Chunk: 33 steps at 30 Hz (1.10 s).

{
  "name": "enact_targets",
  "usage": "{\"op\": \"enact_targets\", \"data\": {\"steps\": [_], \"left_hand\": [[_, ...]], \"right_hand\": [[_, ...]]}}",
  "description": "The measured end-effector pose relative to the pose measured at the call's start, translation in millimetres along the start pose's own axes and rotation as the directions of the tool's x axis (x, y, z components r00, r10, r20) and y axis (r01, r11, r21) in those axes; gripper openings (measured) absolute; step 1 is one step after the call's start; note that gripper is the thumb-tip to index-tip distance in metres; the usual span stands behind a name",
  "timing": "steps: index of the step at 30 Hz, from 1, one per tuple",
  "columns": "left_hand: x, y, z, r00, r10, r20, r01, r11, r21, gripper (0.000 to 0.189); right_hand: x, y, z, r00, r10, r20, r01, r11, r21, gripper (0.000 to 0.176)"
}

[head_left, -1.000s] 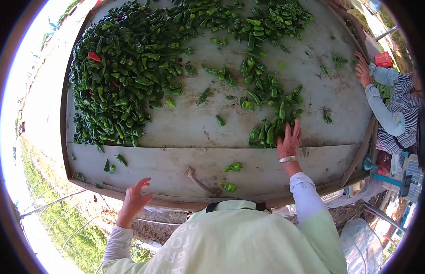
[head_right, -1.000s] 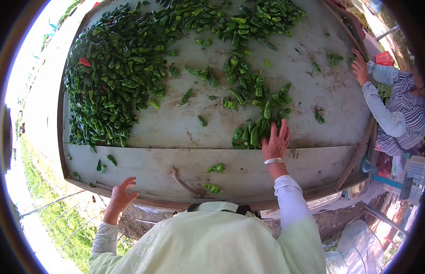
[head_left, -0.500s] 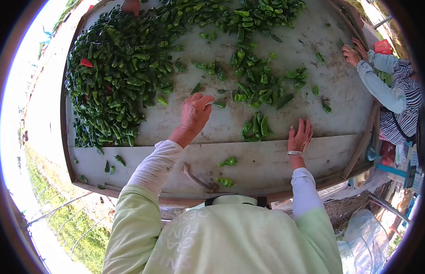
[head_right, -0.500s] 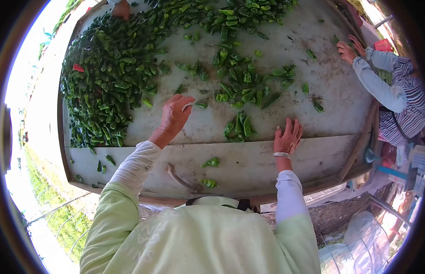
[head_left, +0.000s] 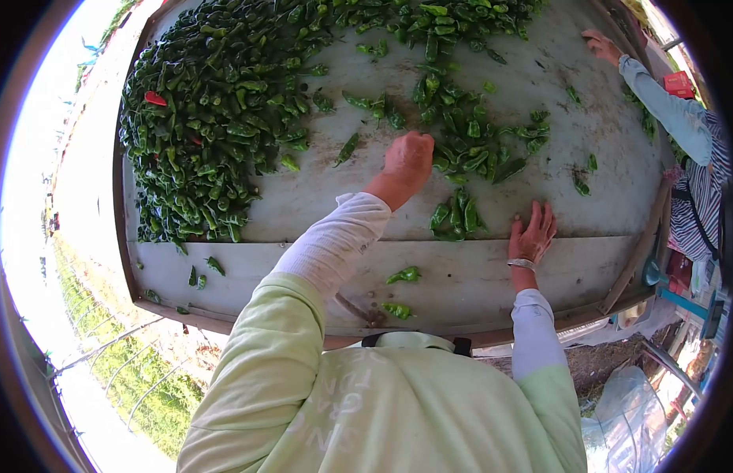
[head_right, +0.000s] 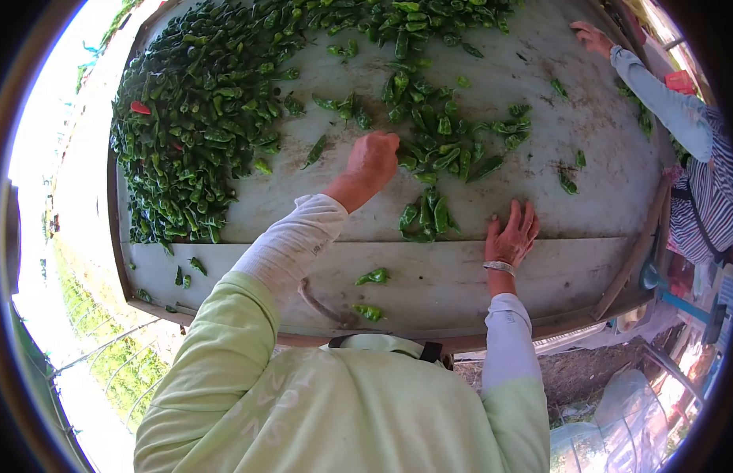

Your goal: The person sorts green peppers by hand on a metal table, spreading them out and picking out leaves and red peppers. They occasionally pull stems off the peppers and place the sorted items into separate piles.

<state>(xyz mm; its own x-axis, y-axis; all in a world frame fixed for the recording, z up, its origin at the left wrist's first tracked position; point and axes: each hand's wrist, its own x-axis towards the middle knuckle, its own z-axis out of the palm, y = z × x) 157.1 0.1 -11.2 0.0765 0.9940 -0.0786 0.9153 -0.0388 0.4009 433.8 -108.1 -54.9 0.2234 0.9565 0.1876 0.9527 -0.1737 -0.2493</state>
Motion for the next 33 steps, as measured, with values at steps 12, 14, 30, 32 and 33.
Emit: {"op": "enact_targets", "data": {"steps": [12,14,30,32,33], "left_hand": [[-20.4,-50.1,-34.6,0.993,-0.03,-0.112,-0.009,0.944,-0.33,0.02],[-29.8,-36.6,-35.2,0.996,-0.035,-0.076,0.016,0.973,-0.229,0.019],[-227.4,-165.5,-161.5,0.678,-0.728,0.097,0.634,0.514,-0.578,0.016],[-332.8,-222.9,-183.4,0.476,-0.879,-0.006,0.605,0.333,-0.724,0.017],[-398.2,-261.6,-186.7,0.368,-0.93,0.01,0.559,0.213,-0.801,0.026]], "right_hand": [[-0.6,-2.7,-0.8,1.0,0.012,-0.015,-0.013,1.0,-0.018,0.051],[-0.9,-1.9,1.0,1.0,-0.001,-0.019,0.0,1.0,-0.02,0.051],[-1.5,-1.0,-6.9,1.0,0.023,-0.004,-0.023,0.998,0.062,0.052],[-5.9,-0.8,-7.9,0.999,-0.05,-0.008,0.051,0.99,0.129,0.052],[-9.9,-1.0,-10.0,0.992,-0.122,-0.021,0.124,0.972,0.199,0.052]]}}
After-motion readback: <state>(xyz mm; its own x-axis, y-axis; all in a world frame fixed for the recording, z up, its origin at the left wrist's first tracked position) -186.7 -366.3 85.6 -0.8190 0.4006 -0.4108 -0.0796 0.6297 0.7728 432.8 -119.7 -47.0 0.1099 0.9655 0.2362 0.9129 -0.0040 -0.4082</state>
